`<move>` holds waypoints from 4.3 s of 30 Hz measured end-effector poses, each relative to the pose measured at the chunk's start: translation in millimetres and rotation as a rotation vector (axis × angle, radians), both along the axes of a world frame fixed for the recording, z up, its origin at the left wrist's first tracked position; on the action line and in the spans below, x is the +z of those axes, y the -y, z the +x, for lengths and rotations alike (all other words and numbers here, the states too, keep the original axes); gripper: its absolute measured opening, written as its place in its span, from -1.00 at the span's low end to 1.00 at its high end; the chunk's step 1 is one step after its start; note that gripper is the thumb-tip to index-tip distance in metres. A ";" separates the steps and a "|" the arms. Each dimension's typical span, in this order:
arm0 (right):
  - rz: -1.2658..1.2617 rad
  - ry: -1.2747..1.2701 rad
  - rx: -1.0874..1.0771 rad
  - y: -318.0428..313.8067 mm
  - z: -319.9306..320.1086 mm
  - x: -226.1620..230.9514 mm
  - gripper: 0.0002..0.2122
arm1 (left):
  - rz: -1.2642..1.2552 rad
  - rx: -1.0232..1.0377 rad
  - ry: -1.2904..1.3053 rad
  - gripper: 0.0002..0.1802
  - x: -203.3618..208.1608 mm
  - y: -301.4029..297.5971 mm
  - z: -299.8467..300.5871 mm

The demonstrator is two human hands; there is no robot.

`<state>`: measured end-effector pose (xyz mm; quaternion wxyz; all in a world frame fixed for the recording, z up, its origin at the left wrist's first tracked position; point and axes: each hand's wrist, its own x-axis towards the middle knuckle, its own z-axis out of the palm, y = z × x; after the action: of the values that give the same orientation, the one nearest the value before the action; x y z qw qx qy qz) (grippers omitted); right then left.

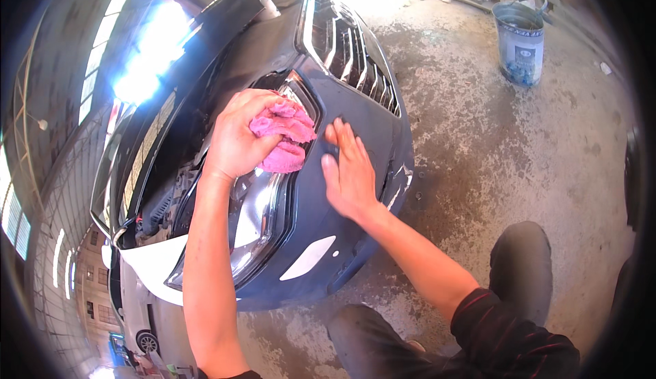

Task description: The person cleans the front bumper of a car using a pink cloth and a small black tool. They wipe the surface, scrape around the grille and headlight areas, and repeatedly dip the cloth into a bucket of water.

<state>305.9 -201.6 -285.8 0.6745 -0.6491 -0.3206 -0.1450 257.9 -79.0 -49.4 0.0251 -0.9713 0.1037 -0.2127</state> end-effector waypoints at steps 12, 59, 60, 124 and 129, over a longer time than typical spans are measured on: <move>-0.098 0.228 0.075 8.0 -27.9 1.8 -0.35 | -0.089 0.017 0.028 -0.48 -4.9 -0.4 2.2; 0.014 -0.104 0.001 -16.3 21.3 11.7 -0.38 | -0.092 0.087 0.047 -0.75 2.7 8.4 13.8; -0.044 -0.043 0.014 -12.1 -2.6 8.6 -0.38 | -0.114 0.089 0.049 -0.75 0.1 3.6 10.3; -0.093 0.063 0.334 25.5 112.7 -38.8 -0.41 | -0.159 0.179 0.077 -0.70 -3.6 13.8 17.6; 0.017 0.192 0.388 40.5 129.6 -48.4 -0.40 | -0.071 0.174 0.087 -0.65 -2.0 24.2 27.4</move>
<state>435.4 -242.0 -334.2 0.6615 -0.5528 -0.5011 -0.0761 285.3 -103.2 -51.4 0.0136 -0.9667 0.0103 -0.2554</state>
